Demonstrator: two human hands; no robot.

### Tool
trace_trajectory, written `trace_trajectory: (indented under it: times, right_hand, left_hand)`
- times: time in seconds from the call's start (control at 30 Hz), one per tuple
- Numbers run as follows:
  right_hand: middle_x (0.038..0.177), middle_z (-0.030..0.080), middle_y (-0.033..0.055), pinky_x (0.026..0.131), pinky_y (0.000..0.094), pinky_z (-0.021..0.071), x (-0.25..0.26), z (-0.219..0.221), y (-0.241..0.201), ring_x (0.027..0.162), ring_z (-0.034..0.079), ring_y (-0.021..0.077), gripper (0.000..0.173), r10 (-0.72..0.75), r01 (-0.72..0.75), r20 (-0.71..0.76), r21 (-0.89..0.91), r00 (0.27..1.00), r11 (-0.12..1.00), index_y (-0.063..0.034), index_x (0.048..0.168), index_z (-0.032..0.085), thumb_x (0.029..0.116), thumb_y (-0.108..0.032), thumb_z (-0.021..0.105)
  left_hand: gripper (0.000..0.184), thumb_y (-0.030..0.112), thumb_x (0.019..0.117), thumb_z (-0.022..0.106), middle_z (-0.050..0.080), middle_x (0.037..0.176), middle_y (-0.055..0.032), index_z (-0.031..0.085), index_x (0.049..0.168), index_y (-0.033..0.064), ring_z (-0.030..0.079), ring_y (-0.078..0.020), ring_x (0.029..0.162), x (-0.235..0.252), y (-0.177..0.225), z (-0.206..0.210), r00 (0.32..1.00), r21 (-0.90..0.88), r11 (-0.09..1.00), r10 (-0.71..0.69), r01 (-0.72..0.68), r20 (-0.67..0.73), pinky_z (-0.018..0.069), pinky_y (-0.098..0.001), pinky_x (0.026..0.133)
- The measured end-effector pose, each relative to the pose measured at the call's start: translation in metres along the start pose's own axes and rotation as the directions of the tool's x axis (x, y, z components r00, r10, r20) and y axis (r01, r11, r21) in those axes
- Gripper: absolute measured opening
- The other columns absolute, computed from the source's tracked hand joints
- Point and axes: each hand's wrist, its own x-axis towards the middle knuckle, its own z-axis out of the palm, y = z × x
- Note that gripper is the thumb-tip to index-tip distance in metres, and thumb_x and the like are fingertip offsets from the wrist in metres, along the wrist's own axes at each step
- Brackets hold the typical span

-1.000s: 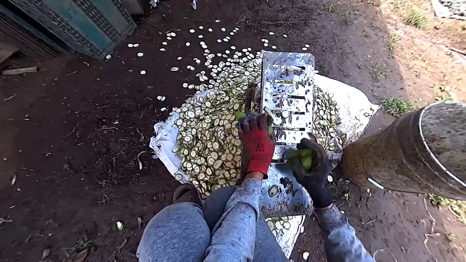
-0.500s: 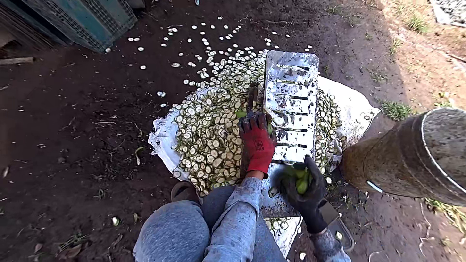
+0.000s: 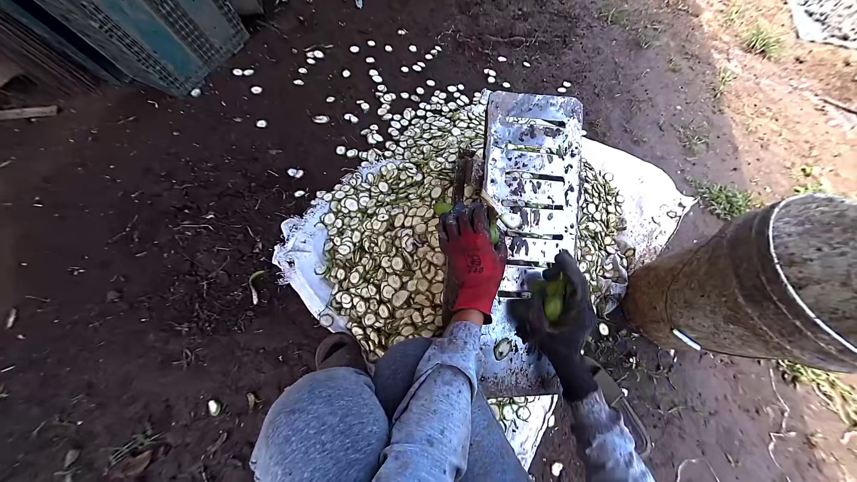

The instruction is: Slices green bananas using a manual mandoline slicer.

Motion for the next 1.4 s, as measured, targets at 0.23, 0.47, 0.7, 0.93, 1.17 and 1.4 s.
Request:
trace_trajectory:
  times: [0.23,0.47,0.7,0.93,1.17,1.4]
  right_hand:
    - [0.106,0.072,0.0150,0.094,0.0514,0.0484,0.105,0.051,0.038,0.099,0.066,0.0329,0.052,-0.129,0.135,0.054,-0.126,0.990,0.983,-0.0015,0.130,0.063,0.0825,-0.022,0.071]
    - [0.134,0.057,0.0225,0.104,0.0537,0.0449,0.186,0.066,0.038,0.130,0.051,0.0406,0.071,-0.027,0.041,0.157,-0.087,0.987,0.995,-0.0077,0.131,0.061,0.0742,-0.042,0.084]
    - [0.136,0.053,0.0168,0.076,0.0456,0.0581,0.148,0.047,-0.003,0.108,0.063,0.0303,0.044,0.177,-0.103,0.257,-0.278,0.950,0.955,-0.0172,0.126,0.065,0.0826,-0.009,0.069]
    - [0.118,0.069,0.0232,0.092,0.0378,0.0559,0.005,-0.002,-0.017,0.109,0.068,0.0305,0.020,-0.068,0.077,0.097,-0.090,0.993,0.993,-0.0059,0.102,0.076,0.0887,-0.014,0.063]
    - [0.132,0.063,0.0154,0.093,0.0457,0.0549,0.211,0.094,0.049,0.123,0.061,0.0311,0.039,-0.006,0.044,0.211,-0.177,0.978,0.983,-0.0105,0.127,0.066,0.0894,-0.007,0.058]
    - [0.115,0.068,0.0175,0.084,0.0492,0.0565,0.024,0.004,-0.010,0.102,0.067,0.0325,0.054,0.121,-0.086,0.148,-0.224,0.982,0.971,-0.0046,0.142,0.056,0.0904,-0.018,0.064]
  left_hand:
    - [0.054,0.023,0.0936,0.068,0.051,0.147,-0.0254,0.056,0.142,0.0034,0.040,-0.0470,0.142,0.003,0.001,-0.002,1.000,0.010,1.000,-0.011,0.011,0.028,0.0314,-0.0651,0.113]
    - [0.053,0.024,0.0914,0.070,0.055,0.143,-0.0245,0.059,0.139,0.0042,0.044,-0.0475,0.138,0.009,0.000,0.002,1.000,0.021,1.000,-0.016,0.016,0.005,0.0333,-0.0659,0.110]
    - [0.051,0.024,0.0955,0.067,0.050,0.147,-0.0251,0.056,0.140,0.0025,0.040,-0.0457,0.142,0.004,-0.002,-0.005,0.999,-0.053,0.998,-0.025,0.027,0.040,0.0290,-0.0635,0.115]
    - [0.055,0.024,0.0943,0.068,0.048,0.149,-0.0268,0.053,0.144,0.0041,0.038,-0.0484,0.143,-0.001,0.006,-0.005,0.997,-0.030,0.998,-0.047,0.048,0.058,0.0287,-0.0663,0.114]
    - [0.046,0.022,0.0907,0.070,0.059,0.138,-0.0244,0.065,0.132,0.0027,0.048,-0.0458,0.136,0.008,0.003,0.007,0.997,-0.017,0.999,-0.048,0.047,-0.064,0.0328,-0.0618,0.113]
    - [0.052,0.027,0.0969,0.065,0.049,0.149,-0.0244,0.054,0.142,0.0031,0.040,-0.0449,0.143,-0.001,-0.001,0.000,0.998,-0.055,0.997,-0.047,0.049,0.032,0.0288,-0.0635,0.116]
